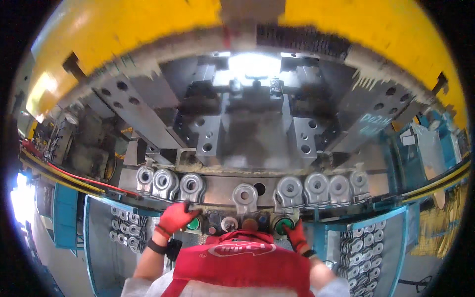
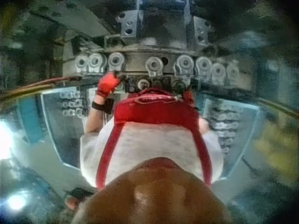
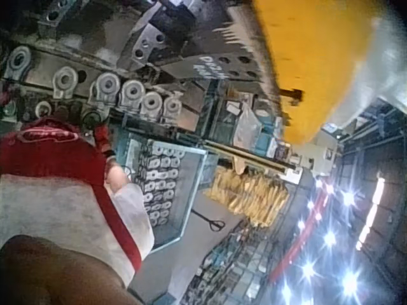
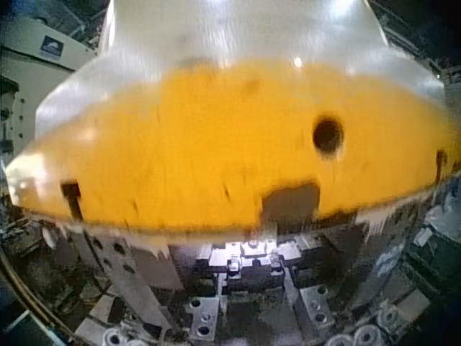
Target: Placing metal components into a press machine and operating the control buttons to stamp or form the parts.
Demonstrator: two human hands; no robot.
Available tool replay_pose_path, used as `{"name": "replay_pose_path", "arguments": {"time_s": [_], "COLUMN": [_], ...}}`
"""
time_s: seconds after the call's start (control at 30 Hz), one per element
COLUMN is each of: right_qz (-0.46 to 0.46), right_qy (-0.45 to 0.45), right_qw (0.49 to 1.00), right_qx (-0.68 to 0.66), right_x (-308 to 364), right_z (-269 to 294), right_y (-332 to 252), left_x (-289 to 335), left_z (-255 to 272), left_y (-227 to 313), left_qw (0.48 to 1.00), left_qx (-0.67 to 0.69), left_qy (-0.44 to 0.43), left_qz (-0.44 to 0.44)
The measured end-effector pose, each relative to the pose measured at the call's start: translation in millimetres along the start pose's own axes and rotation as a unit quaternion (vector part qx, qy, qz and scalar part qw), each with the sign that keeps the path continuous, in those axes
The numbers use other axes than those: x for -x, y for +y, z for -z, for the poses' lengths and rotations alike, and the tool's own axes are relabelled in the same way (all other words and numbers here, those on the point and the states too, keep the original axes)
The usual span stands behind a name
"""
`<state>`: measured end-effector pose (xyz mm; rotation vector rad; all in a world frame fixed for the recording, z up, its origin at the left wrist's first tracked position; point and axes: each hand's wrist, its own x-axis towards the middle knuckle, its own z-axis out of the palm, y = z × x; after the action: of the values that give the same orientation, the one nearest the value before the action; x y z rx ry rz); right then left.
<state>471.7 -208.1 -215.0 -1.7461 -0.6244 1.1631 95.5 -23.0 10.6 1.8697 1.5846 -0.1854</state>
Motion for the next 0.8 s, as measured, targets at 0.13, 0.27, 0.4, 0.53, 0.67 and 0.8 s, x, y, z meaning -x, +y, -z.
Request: {"name": "replay_pose_path", "arguments": {"time_s": [0.13, 0.27, 0.4, 0.53, 0.67, 0.8], "right_qz": [0.014, 0.041, -0.065, 0.017, -0.028, -0.063], "right_qy": [-0.010, -0.016, 0.019, 0.019, -0.050, -0.063], "right_qw": [1.000, 0.999, 0.993, 0.992, 0.986, 0.980], "right_qx": [0.011, 0.004, 0.100, 0.127, -0.158, 0.177], "right_x": [2.9, 6.9, 9.4, 7.1, 4.5, 15.8], "right_z": [-0.5, 1.5, 1.5, -2.9, -4.1, 5.8], "right_y": [-13.7, -16.2, -8.8, -0.9, -7.6, -44.6], "left_x": [-23.0, -95.0, -212.4, -307.1, -346.3, -337.9], "left_z": [61.3, 111.9, 142.2, 146.9, 141.2, 146.3], "left_y": [107.2, 198.4, 257.2, 299.0, 328.4, 307.0], "left_qw": [0.913, 0.882, 0.939, 0.952, 0.967, 0.838], "left_qx": [0.123, 0.064, -0.002, -0.024, -0.066, 0.505], "left_qy": [0.230, 0.344, 0.280, 0.246, 0.246, 0.127], "left_qz": [-0.314, -0.317, -0.197, -0.179, -0.009, -0.163]}}
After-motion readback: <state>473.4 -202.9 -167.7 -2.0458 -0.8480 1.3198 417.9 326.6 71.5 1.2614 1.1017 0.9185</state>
